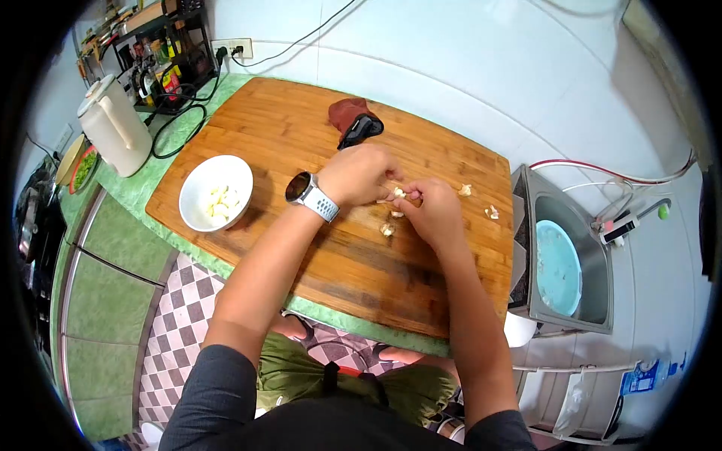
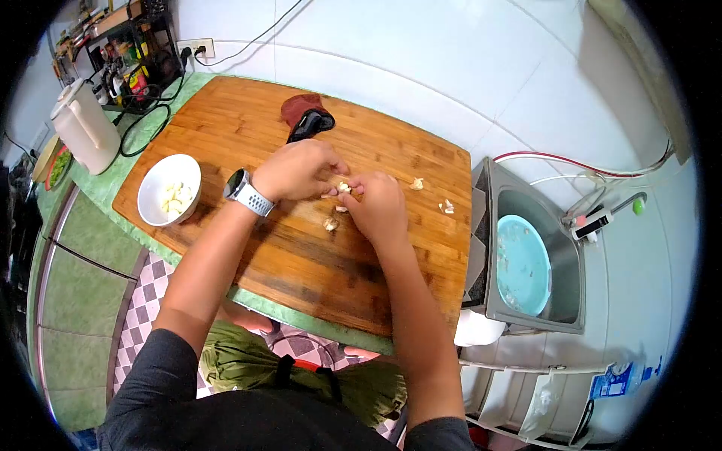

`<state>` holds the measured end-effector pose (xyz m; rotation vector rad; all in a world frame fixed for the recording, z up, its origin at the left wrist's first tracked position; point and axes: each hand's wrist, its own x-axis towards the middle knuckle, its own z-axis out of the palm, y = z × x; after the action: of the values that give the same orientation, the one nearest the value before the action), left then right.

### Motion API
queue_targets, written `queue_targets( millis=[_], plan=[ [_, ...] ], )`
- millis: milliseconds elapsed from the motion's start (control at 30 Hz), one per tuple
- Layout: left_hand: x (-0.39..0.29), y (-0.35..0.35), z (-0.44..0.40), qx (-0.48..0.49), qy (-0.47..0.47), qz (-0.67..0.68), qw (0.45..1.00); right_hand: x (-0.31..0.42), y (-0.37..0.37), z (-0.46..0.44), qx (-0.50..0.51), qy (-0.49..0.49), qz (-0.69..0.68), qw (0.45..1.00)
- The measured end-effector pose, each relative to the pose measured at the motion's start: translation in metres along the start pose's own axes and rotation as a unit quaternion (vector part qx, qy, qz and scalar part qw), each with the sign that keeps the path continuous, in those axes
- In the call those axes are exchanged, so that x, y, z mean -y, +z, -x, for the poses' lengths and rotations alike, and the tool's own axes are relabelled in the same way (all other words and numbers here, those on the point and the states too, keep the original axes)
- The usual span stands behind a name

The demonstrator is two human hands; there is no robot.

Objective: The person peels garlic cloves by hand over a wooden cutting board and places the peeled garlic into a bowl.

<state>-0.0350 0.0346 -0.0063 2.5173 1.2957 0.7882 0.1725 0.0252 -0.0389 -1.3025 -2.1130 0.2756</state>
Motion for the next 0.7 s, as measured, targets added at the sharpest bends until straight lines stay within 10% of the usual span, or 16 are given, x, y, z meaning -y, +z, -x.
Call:
queue_targets(
  millis=[700],
  plan=[
    [-0.013,0.008,-0.001,-0.042,-0.052,0.264,0.962,0.004,-0.017,0.005,-0.020,0.117,-0.302,0.946]
  ],
)
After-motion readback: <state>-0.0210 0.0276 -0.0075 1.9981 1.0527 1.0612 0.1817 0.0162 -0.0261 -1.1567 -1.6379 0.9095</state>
